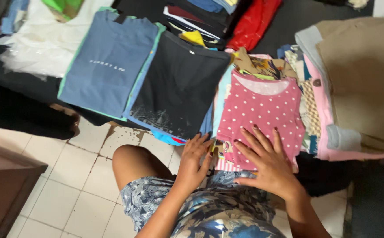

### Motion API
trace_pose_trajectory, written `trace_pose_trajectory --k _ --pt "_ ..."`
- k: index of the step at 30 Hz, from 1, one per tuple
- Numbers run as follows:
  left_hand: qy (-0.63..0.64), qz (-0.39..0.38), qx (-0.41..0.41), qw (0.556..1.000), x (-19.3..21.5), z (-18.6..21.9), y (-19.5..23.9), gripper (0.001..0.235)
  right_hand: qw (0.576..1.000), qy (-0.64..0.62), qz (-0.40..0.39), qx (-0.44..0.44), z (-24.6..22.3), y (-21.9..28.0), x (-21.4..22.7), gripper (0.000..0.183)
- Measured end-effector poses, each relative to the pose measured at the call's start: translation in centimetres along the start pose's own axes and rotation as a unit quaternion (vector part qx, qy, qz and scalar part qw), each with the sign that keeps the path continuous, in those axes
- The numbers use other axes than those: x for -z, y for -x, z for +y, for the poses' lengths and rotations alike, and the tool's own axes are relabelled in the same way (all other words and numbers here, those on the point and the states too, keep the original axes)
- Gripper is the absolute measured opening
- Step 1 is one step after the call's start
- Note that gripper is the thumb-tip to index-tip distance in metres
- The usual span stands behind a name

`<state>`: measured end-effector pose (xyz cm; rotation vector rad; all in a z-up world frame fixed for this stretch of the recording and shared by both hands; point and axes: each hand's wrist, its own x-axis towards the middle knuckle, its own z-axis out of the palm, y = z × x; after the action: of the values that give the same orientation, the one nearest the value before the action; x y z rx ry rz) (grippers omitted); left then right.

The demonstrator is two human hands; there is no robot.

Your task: The person folds various children's clothing items, including t-shirts and shorts, on a table. They handle each item individually, smoothing and stacking them into neat piles.

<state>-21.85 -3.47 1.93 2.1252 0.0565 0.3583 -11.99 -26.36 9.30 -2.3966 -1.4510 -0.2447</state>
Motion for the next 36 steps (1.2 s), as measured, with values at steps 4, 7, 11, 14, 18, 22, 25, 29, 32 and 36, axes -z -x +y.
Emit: trace_pose_trajectory --k 4,7,11,14,18,22,25,29,32,36 --pt "0.049 0.002 -0.011 0.999 0.1 1.4 -0.4 0.033 0.994 -0.044 -0.017 -0.098 1.1 2.1 -1.8 0.064" --pt "0.094 0.012 -0.006 0.995 0.6 1.5 -0.9 0.031 0.864 -0.344 0.122 -0.348 4.0 3.6 -3.5 0.050" --pt "0.144 0.023 0.002 0.989 1.7 1.3 -0.6 0.031 0.535 -0.683 0.323 -0.378 8.0 5.6 -2.0 0.051" --pt "0.193 0.025 0.023 0.981 1.9 1.8 -0.6 0.028 0.527 -0.710 0.320 -0.340 8.8 5.1 -0.3 0.063" --pt "0.198 0.006 -0.003 0.980 1.5 3.3 -0.8 0.029 0.540 -0.717 0.314 -0.308 7.4 3.9 1.1 0.069" --pt "0.163 -0.023 -0.042 0.985 0.3 5.2 -1.3 0.028 0.517 -0.725 0.358 -0.281 7.3 3.8 2.4 0.070" --pt "0.221 -0.069 -0.004 0.973 -0.6 6.3 -1.6 0.032 0.521 -0.728 0.373 -0.243 8.0 4.7 2.7 0.070" --pt "0.513 -0.137 0.024 0.847 -2.2 7.1 -3.2 0.053 0.556 -0.698 0.363 -0.268 7.6 5.1 0.9 0.057" --pt "0.644 -0.172 0.196 0.719 -2.9 6.1 -6.3 0.066 0.645 -0.566 0.257 -0.445 5.2 4.1 -1.1 0.042" --pt "0.666 -0.212 0.281 0.658 -4.0 4.4 -9.5 0.069 0.949 -0.250 0.126 -0.143 2.1 1.7 -1.6 0.045"
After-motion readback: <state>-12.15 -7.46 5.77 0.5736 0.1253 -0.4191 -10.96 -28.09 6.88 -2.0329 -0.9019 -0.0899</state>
